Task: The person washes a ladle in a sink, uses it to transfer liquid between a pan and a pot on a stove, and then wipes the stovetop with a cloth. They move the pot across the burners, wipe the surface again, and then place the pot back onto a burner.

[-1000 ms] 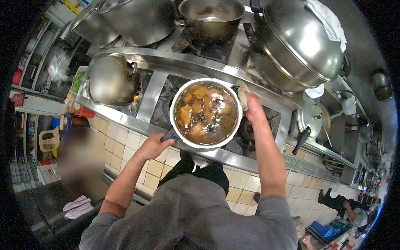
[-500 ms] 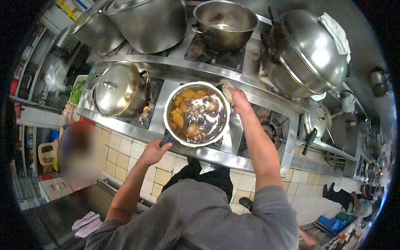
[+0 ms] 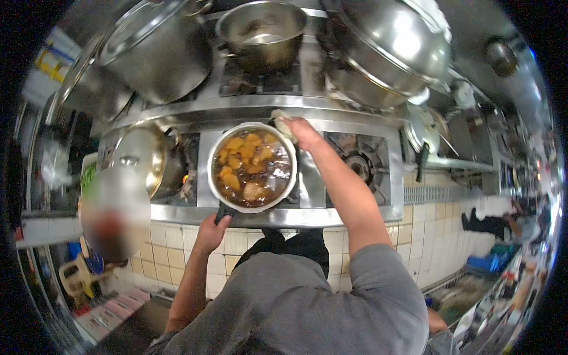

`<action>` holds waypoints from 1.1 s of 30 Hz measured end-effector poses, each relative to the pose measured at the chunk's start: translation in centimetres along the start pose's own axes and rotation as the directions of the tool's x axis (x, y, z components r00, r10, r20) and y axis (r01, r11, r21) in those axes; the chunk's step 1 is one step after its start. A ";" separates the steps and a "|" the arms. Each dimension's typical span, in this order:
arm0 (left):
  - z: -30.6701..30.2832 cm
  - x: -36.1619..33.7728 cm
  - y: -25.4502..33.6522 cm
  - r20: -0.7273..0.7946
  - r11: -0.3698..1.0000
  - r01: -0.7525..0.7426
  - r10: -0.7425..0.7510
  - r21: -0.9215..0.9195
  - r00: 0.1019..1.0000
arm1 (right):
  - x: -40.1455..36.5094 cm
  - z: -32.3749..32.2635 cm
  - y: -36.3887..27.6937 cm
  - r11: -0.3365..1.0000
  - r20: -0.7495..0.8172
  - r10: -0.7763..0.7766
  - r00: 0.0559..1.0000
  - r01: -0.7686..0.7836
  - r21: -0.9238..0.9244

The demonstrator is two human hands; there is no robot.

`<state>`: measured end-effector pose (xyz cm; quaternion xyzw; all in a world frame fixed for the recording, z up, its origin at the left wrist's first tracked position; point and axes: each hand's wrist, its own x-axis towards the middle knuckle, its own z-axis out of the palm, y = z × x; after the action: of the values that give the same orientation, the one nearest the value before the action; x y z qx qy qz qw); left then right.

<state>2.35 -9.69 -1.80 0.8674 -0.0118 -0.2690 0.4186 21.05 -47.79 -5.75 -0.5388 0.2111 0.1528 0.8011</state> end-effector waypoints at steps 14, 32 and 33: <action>-1.6 -1.8 -1.5 -0.103 1.000 -0.028 0.027 -0.010 0.994 | -17.5 -4.8 7.1 0.477 -0.368 -0.382 0.848 -0.160 -0.864; 5.2 -15.0 13.0 -0.441 0.997 -0.046 0.014 -0.061 0.898 | 0.3 -10.8 3.0 0.070 -0.004 -0.209 0.978 0.011 -0.997; 6.8 -15.1 14.1 -0.398 0.992 -0.069 0.021 -0.106 0.917 | -2.0 -11.0 3.7 0.081 0.037 -0.287 0.957 0.063 -0.995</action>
<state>-10.93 -20.01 11.95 0.8771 0.0689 -0.0788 0.4688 15.70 -56.62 -11.30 -0.9661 0.0549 0.1115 0.2262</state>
